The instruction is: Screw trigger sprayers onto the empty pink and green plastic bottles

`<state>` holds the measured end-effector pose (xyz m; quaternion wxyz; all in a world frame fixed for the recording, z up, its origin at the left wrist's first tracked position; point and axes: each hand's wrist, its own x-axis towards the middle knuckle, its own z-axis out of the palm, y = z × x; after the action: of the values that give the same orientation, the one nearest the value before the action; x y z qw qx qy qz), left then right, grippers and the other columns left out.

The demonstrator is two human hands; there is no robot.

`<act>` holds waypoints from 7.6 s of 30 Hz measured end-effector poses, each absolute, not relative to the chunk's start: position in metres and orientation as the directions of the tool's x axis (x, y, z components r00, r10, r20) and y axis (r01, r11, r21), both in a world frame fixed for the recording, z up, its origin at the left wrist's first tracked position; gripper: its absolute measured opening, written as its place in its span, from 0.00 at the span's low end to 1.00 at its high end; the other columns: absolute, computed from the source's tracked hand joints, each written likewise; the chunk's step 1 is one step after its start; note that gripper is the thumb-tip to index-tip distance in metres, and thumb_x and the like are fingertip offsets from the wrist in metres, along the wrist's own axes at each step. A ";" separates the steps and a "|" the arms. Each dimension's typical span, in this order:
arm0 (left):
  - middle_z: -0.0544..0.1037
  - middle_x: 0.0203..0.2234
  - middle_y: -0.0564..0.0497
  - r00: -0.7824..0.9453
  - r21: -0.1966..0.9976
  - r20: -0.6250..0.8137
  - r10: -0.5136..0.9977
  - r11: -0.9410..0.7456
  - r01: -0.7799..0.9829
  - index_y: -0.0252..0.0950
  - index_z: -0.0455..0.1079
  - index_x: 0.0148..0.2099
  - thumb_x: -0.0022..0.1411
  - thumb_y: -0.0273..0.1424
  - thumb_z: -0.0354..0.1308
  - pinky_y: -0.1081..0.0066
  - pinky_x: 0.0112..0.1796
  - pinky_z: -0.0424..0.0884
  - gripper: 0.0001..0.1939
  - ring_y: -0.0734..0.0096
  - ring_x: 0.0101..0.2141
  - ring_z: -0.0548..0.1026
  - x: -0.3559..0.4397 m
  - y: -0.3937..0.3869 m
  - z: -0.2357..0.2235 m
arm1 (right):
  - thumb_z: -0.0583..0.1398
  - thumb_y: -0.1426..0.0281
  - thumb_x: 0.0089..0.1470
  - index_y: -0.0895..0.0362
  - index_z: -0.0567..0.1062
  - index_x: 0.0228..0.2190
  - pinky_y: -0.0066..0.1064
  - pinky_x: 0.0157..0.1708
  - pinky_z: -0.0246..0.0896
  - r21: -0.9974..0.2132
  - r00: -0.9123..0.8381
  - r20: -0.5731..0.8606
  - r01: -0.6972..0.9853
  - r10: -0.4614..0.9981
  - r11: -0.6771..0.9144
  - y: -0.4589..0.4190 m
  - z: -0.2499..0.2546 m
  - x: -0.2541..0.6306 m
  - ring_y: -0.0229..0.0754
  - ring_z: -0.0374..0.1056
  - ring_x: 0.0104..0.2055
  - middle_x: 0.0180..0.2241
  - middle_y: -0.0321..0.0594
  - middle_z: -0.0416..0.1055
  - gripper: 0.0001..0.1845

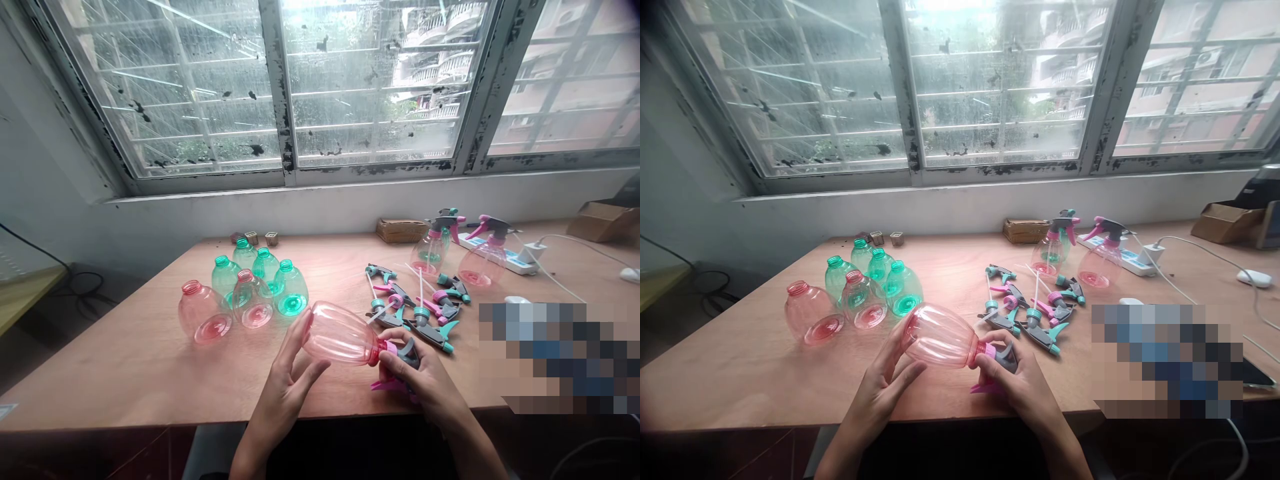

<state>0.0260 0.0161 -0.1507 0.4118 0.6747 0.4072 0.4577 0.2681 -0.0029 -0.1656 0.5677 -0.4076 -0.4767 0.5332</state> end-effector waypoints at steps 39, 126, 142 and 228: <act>0.57 0.72 0.42 0.203 0.961 0.266 0.942 -0.276 0.022 0.45 0.54 0.72 0.67 0.45 0.63 0.50 0.70 0.53 0.37 0.45 0.71 0.55 0.023 0.017 -0.155 | 0.74 0.57 0.51 0.54 0.73 0.39 0.38 0.35 0.80 -0.972 -0.188 0.035 -0.235 0.982 -0.011 -0.008 -0.163 0.268 0.41 0.75 0.30 0.31 0.35 0.77 0.22; 0.45 0.77 0.54 0.400 0.908 0.328 0.856 -0.402 0.115 0.61 0.46 0.75 0.66 0.34 0.66 0.47 0.68 0.58 0.44 0.43 0.71 0.55 0.017 0.010 -0.154 | 0.60 0.44 0.62 0.53 0.73 0.35 0.30 0.23 0.71 -0.947 -0.107 0.041 -0.321 0.993 0.005 -0.006 -0.165 0.270 0.40 0.69 0.24 0.22 0.34 0.73 0.25; 0.49 0.76 0.52 0.356 0.935 0.242 0.903 -0.315 0.164 0.56 0.45 0.76 0.61 0.40 0.71 0.50 0.70 0.53 0.50 0.45 0.70 0.59 0.026 0.012 -0.149 | 0.60 0.45 0.63 0.54 0.73 0.36 0.29 0.23 0.73 -0.956 -0.117 0.031 -0.293 0.993 -0.004 -0.007 -0.162 0.268 0.41 0.69 0.25 0.23 0.34 0.73 0.24; 0.67 0.66 0.39 0.421 0.465 0.542 0.727 -0.677 0.571 0.42 0.55 0.71 0.72 0.41 0.58 0.45 0.66 0.59 0.31 0.47 0.69 0.59 0.089 0.039 -0.093 | 0.64 0.66 0.67 0.57 0.74 0.55 0.50 0.51 0.73 0.138 0.070 0.492 0.978 0.868 -0.157 0.247 -0.048 0.402 0.53 0.73 0.54 0.57 0.47 0.72 0.18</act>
<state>0.0887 0.0393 -0.0932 0.1049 0.8363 0.3881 0.3729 0.4019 0.2467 -0.0476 0.1157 -0.7223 -0.6388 -0.2385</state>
